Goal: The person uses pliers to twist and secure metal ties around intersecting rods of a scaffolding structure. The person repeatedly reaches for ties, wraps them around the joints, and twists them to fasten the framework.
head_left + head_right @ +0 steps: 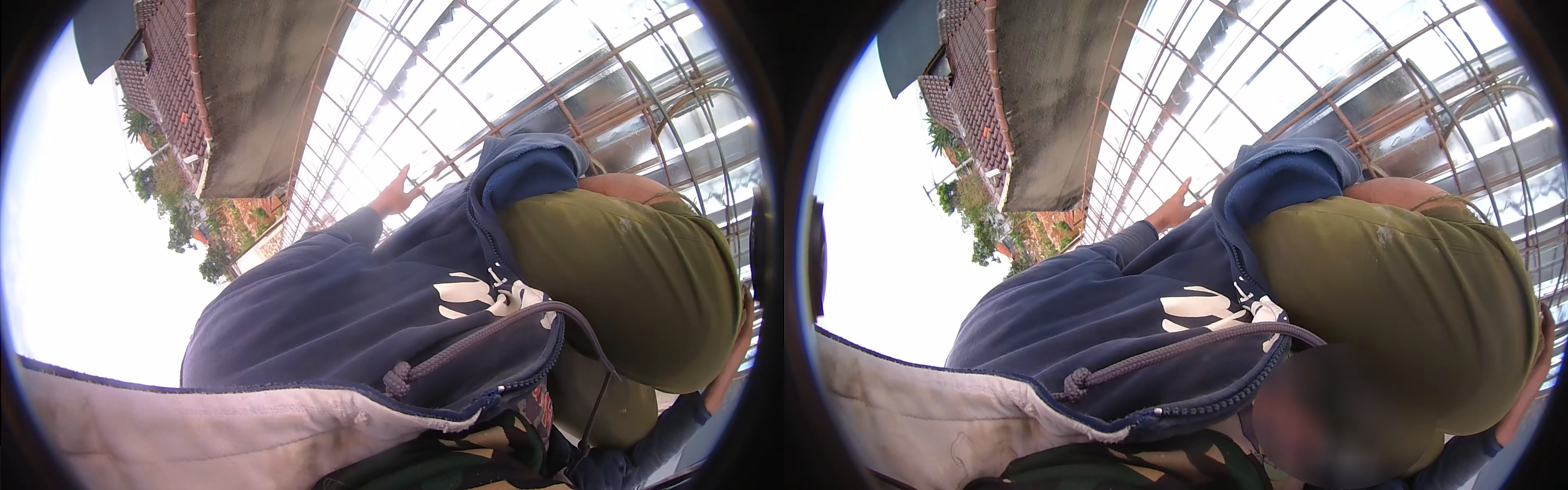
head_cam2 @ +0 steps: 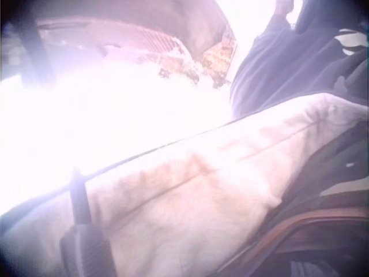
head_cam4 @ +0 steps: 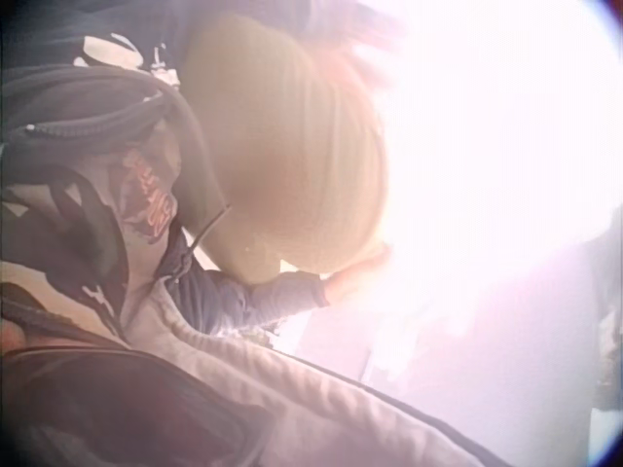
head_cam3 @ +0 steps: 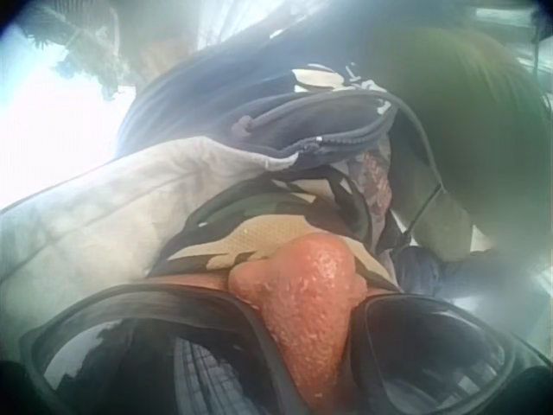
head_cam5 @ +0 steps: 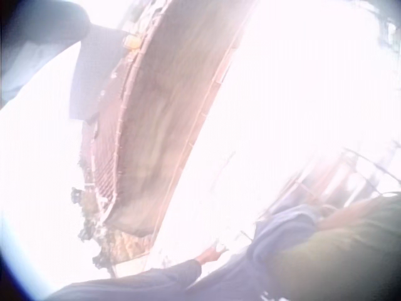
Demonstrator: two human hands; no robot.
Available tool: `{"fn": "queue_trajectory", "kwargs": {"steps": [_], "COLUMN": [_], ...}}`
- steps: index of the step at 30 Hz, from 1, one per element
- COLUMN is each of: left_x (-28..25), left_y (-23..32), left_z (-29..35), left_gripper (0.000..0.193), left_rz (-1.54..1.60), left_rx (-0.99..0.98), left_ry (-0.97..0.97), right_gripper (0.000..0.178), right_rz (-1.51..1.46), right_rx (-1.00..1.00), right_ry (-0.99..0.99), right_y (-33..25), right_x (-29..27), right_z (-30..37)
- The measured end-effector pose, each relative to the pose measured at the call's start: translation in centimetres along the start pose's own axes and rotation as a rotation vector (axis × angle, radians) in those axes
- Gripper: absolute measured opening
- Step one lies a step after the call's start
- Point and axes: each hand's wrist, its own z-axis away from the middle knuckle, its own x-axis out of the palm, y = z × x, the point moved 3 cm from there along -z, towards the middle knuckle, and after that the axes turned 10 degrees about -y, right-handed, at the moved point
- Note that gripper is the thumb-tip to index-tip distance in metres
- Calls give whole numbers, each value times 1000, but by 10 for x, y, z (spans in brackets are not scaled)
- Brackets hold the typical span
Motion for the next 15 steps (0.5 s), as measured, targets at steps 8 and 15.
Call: {"fn": "queue_trajectory", "kwargs": {"steps": [8, 15], "left_x": [-73, -107], "left_y": [42, 390], "left_z": [0, -8], "left_gripper": [28, 26], "left_rz": [-337, -341], "left_rx": [310, 992], "left_ry": [662, 457], "right_gripper": [39, 41], "right_rz": [-143, -429], "right_rx": [70, 373], "right_ry": [-38, 344], "right_y": [-20, -8], "right_x": [33, 102], "right_z": [25, 192]}}
